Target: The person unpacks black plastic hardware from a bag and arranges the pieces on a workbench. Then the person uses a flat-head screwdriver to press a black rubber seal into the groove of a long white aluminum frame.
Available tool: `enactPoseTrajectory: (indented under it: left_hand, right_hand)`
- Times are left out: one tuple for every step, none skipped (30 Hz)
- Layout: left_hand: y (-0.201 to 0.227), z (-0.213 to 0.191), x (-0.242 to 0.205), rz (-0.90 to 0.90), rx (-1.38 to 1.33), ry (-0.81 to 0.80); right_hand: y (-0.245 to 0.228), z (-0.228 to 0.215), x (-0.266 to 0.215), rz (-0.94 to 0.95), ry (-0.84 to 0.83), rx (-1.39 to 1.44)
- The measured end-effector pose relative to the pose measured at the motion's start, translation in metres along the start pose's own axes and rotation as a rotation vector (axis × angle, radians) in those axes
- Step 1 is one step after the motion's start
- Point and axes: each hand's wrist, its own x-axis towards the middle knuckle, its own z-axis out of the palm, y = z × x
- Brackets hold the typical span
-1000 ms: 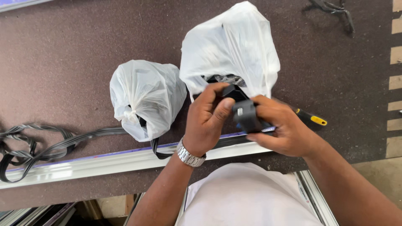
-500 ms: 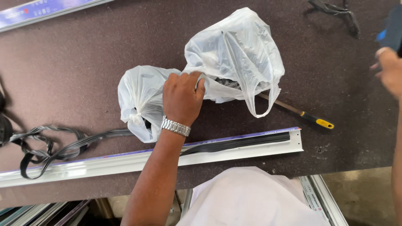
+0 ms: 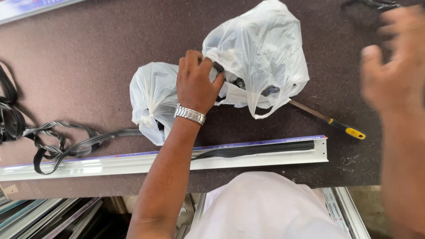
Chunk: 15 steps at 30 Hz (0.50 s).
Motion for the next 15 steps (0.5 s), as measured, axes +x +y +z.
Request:
enactPoseTrajectory:
  left_hand:
    - [0.0,0.001,-0.002,-0.03,-0.064,0.031]
    - [0.0,0.0,-0.004,-0.06,-0.128,0.062]
    - [0.0,-0.002,-0.005,-0.1,-0.187,0.062]
    - [-0.002,-0.008,-0.008,-0.141,-0.246,0.062]
    - [-0.002,-0.012,-0.008,-0.18,-0.311,0.068]
    - [-0.001,-0.015,-0.006,-0.14,-0.294,0.104]
    - [-0.001,-0.02,-0.007,-0.11,-0.271,0.145]
    - [-0.002,-0.025,-0.007,-0.08,-0.248,0.185]
    - [-0.002,-0.029,-0.008,-0.078,-0.277,0.198]
    - [-0.002,-0.031,-0.008,-0.077,-0.306,0.212]
    - [-0.002,-0.034,-0.009,-0.077,-0.329,0.226]
    - [-0.001,-0.035,-0.01,-0.092,-0.352,0.214]
    - [-0.001,-0.036,-0.01,-0.103,-0.375,0.2]
    - [0.0,-0.037,-0.011,-0.114,-0.399,0.185]
    - [0.0,-0.038,-0.01,-0.114,-0.408,0.191]
  right_hand:
    - [-0.034,0.006,-0.015,-0.06,-0.088,0.138]
    - [-0.069,0.018,-0.031,-0.105,-0.262,0.266]
    - [-0.096,0.032,-0.038,-0.16,-0.431,0.351]
    - [-0.122,0.046,-0.044,-0.145,-0.736,0.451]
    - [-0.143,0.07,-0.041,-0.204,-0.935,0.344]
    - [-0.158,0.089,-0.033,-0.273,-0.868,0.251]
    - [-0.169,0.104,-0.023,-0.351,-0.808,0.164]
    - [-0.172,0.114,-0.009,-0.402,-0.703,0.06]
    - [-0.173,0.126,0.006,-0.46,-0.605,-0.038]
    - [-0.167,0.132,0.022,-0.471,-0.554,-0.052]
    - [-0.159,0.137,0.035,-0.484,-0.502,-0.06]
    - [-0.153,0.143,0.045,-0.536,-0.546,-0.247]
    - [-0.148,0.148,0.051,-0.583,-0.583,-0.435]
    - [-0.144,0.153,0.051,-0.612,-0.592,-0.515]
    - [-0.14,0.156,0.052,-0.633,-0.593,-0.602]
